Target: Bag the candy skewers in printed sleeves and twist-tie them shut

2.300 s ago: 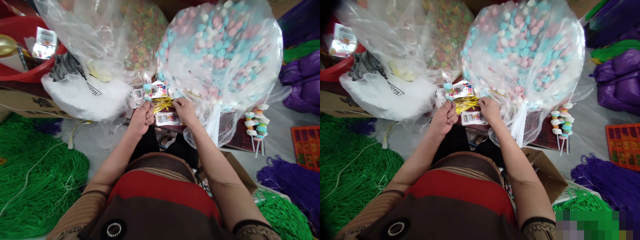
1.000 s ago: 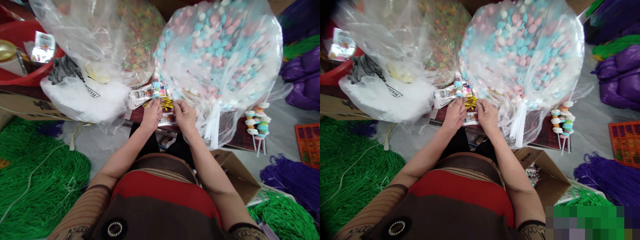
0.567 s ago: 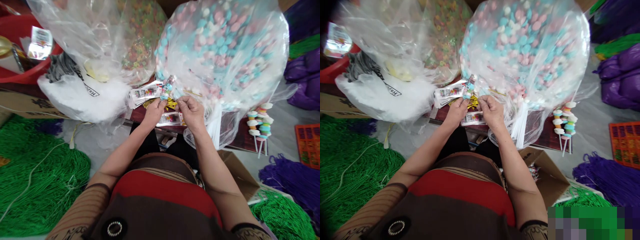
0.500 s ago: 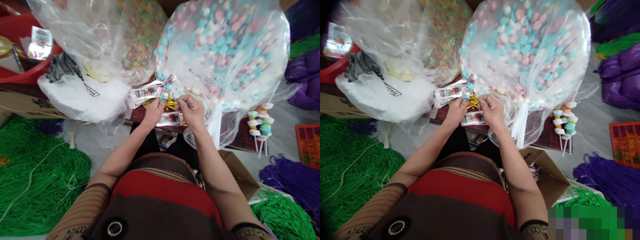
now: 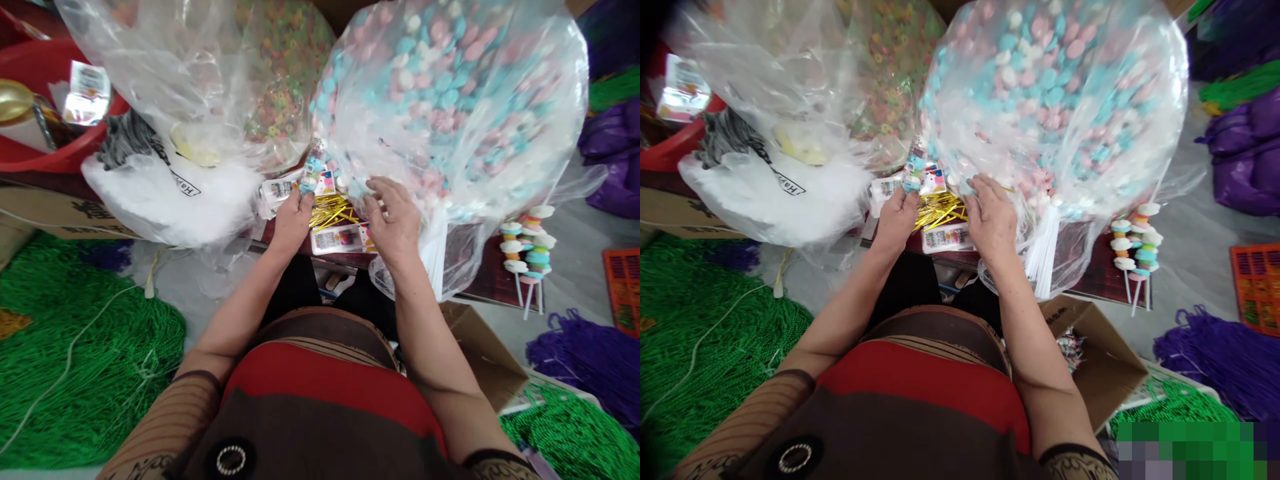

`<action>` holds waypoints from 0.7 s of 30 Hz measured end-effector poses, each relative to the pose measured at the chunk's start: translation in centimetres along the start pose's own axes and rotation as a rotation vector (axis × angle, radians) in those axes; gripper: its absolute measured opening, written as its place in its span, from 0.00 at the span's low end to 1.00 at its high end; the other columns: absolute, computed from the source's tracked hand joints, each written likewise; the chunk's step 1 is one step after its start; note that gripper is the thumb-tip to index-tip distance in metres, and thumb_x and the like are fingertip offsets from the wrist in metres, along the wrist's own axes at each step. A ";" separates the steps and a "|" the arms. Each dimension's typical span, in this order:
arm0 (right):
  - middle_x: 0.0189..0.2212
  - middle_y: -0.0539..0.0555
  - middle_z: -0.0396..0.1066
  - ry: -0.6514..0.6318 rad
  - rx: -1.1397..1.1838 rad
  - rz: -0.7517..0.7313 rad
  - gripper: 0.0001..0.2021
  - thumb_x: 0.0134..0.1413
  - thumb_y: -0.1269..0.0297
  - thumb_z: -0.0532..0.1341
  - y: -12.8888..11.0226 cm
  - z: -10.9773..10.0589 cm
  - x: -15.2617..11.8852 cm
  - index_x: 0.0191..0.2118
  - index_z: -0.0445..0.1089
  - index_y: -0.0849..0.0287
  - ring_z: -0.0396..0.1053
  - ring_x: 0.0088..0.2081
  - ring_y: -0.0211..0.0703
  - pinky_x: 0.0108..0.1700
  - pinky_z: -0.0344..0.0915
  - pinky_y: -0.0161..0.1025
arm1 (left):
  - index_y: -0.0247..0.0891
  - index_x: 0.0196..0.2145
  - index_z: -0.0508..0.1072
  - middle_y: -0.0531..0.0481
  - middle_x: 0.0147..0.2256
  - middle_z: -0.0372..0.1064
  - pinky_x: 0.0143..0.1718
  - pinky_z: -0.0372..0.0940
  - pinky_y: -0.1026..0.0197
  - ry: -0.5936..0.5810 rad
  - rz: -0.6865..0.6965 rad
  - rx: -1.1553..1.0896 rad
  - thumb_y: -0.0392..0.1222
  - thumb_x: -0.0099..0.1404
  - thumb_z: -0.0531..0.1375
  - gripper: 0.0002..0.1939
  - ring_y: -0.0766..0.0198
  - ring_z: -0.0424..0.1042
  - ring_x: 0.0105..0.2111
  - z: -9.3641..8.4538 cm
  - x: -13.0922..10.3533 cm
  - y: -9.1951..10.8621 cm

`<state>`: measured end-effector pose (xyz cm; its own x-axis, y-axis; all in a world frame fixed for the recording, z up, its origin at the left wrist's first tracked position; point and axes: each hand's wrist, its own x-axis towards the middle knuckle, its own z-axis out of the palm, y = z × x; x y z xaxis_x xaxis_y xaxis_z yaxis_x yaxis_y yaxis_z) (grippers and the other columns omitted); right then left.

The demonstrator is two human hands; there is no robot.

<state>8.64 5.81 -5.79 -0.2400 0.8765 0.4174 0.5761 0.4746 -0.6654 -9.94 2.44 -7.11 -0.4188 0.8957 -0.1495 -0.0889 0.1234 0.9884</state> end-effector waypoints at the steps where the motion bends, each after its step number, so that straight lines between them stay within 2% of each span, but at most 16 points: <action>1: 0.54 0.59 0.76 0.019 -0.003 -0.025 0.13 0.67 0.60 0.59 -0.6 -0.4 -0.1 0.51 0.77 0.52 0.72 0.58 0.55 0.61 0.66 0.54 | 0.39 0.27 0.70 0.55 0.26 0.67 0.31 0.55 0.68 -0.016 0.042 0.039 0.38 0.66 0.65 0.11 0.67 0.62 0.31 0.2 -0.6 0.2; 3: 0.49 0.58 0.79 -0.013 -0.025 -0.063 0.12 0.67 0.60 0.59 -1.8 -0.8 -0.3 0.50 0.78 0.52 0.74 0.54 0.54 0.60 0.67 0.53 | 0.39 0.27 0.69 0.56 0.24 0.64 0.30 0.55 0.68 -0.068 0.059 0.035 0.39 0.65 0.66 0.12 0.67 0.62 0.29 0.8 -1.7 0.7; 6: 0.37 0.56 0.80 -0.061 -0.026 -0.023 0.10 0.66 0.61 0.61 -2.5 -0.9 -0.8 0.41 0.81 0.52 0.76 0.43 0.51 0.53 0.69 0.50 | 0.39 0.26 0.66 0.58 0.20 0.56 0.24 0.51 0.68 -0.144 -0.077 -0.146 0.43 0.65 0.68 0.16 0.71 0.56 0.22 1.5 -3.1 1.6; 9: 0.30 0.53 0.77 -0.047 0.053 0.046 0.08 0.63 0.63 0.63 -2.2 -1.2 -1.5 0.34 0.80 0.53 0.74 0.36 0.47 0.46 0.69 0.46 | 0.39 0.27 0.64 0.61 0.19 0.49 0.19 0.43 0.69 -0.217 -0.192 -0.307 0.46 0.67 0.67 0.17 0.75 0.47 0.16 1.7 -3.8 2.4; 12: 0.28 0.51 0.76 0.030 0.131 0.126 0.07 0.60 0.65 0.63 -2.0 -1.9 -2.2 0.32 0.78 0.55 0.71 0.32 0.43 0.40 0.68 0.43 | 0.39 0.31 0.68 0.62 0.19 0.49 0.17 0.42 0.70 -0.293 -0.218 -0.338 0.45 0.69 0.64 0.12 0.76 0.46 0.15 1.6 -3.9 2.8; 15: 0.28 0.49 0.75 0.082 0.234 0.220 0.06 0.59 0.65 0.62 -2.7 -2.5 -2.8 0.33 0.77 0.55 0.68 0.29 0.40 0.35 0.66 0.40 | 0.38 0.32 0.69 0.62 0.20 0.51 0.17 0.41 0.71 -0.324 -0.259 -0.330 0.40 0.69 0.63 0.08 0.77 0.46 0.16 2.0 -4.2 2.8; 17: 0.28 0.49 0.75 0.055 0.254 0.203 0.06 0.59 0.65 0.62 -3.3 -2.3 -3.1 0.33 0.76 0.55 0.67 0.28 0.39 0.34 0.66 0.39 | 0.38 0.29 0.66 0.62 0.20 0.49 0.17 0.40 0.71 -0.331 -0.287 -0.326 0.35 0.68 0.61 0.10 0.78 0.46 0.16 2.6 -4.8 2.8; 21: 0.27 0.50 0.74 0.070 0.097 0.100 0.07 0.58 0.69 0.61 -3.8 -1.2 -3.4 0.29 0.73 0.54 0.70 0.31 0.41 0.39 0.68 0.41 | 0.38 0.23 0.57 0.61 0.20 0.48 0.18 0.43 0.71 -0.291 -0.337 -0.296 0.30 0.66 0.58 0.16 0.77 0.47 0.17 3.8 -6.2 2.9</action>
<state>8.21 0.90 -3.98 -0.1278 0.9136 0.3861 0.5158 0.3937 -0.7608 -4.15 -1.08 -3.23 -0.0589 0.9138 -0.4019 -0.4443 0.3365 0.8303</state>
